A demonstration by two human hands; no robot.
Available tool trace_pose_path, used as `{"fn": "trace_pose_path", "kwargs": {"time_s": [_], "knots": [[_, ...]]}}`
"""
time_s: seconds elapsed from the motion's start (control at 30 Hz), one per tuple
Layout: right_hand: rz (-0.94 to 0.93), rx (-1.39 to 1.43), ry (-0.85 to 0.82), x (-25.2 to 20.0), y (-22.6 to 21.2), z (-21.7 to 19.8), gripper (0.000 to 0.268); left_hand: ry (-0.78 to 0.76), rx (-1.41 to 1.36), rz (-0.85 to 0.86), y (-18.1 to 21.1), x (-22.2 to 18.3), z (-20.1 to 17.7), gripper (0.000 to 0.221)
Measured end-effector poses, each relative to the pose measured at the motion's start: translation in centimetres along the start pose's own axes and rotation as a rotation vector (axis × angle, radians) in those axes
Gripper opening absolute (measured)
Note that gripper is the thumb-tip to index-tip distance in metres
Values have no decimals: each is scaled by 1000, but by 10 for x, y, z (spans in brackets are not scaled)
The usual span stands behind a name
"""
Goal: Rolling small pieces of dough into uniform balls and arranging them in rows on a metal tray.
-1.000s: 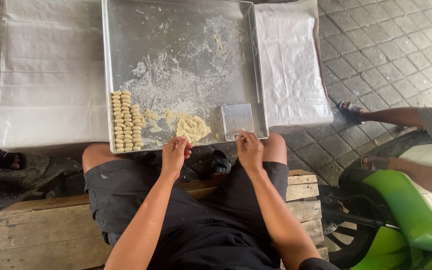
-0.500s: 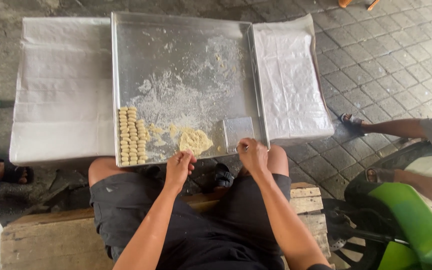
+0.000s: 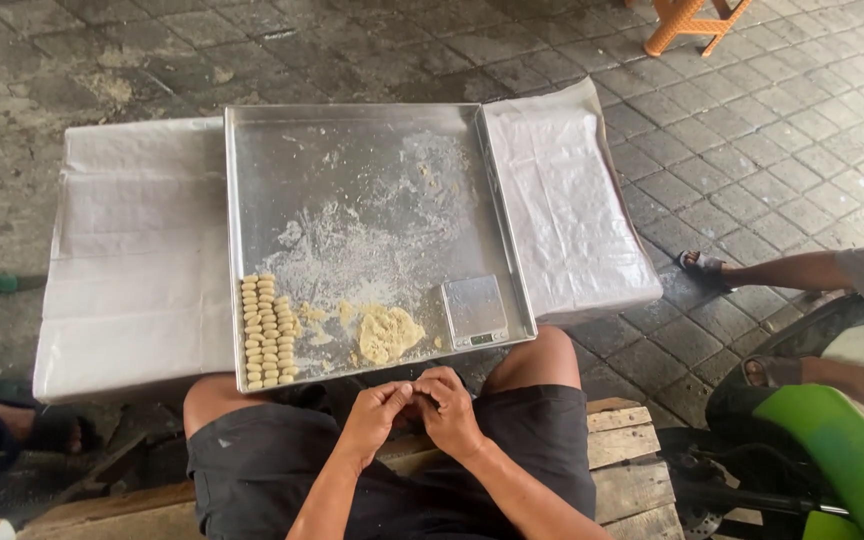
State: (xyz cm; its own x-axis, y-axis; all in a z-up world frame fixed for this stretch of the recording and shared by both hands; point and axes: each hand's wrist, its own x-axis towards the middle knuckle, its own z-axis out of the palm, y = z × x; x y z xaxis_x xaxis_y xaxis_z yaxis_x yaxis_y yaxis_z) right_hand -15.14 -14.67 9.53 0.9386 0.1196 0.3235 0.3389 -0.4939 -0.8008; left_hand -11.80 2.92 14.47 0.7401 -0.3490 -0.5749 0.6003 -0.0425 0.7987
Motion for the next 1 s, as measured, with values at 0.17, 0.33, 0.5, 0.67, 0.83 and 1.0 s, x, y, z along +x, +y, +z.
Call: {"fn": "trace_pose_path", "kwargs": {"time_s": [0.17, 0.33, 0.5, 0.67, 0.83, 1.0], "knots": [[-18, 80, -41, -2, -1, 1, 39, -15, -132, -42, -13, 12, -8, 28], [-109, 108, -57, -8, 11, 3, 44, -87, -109, -65, -19, 15, -4, 35], [-163, -39, 14, 5, -1, -2, 16, -73, -69, -228, -51, 30, 4, 51], [-112, -42, 18, 6, -6, 6, 16, 110, -496, -252, -44, 25, 15, 48], [-235, -157, -24, 7, -13, 5, 34, 91, -627, -231, -69, 33, 10, 46], [-147, 1, 18, 9, -9, 8, 11, 77, -666, -295, -69, 35, 6, 38]]}}
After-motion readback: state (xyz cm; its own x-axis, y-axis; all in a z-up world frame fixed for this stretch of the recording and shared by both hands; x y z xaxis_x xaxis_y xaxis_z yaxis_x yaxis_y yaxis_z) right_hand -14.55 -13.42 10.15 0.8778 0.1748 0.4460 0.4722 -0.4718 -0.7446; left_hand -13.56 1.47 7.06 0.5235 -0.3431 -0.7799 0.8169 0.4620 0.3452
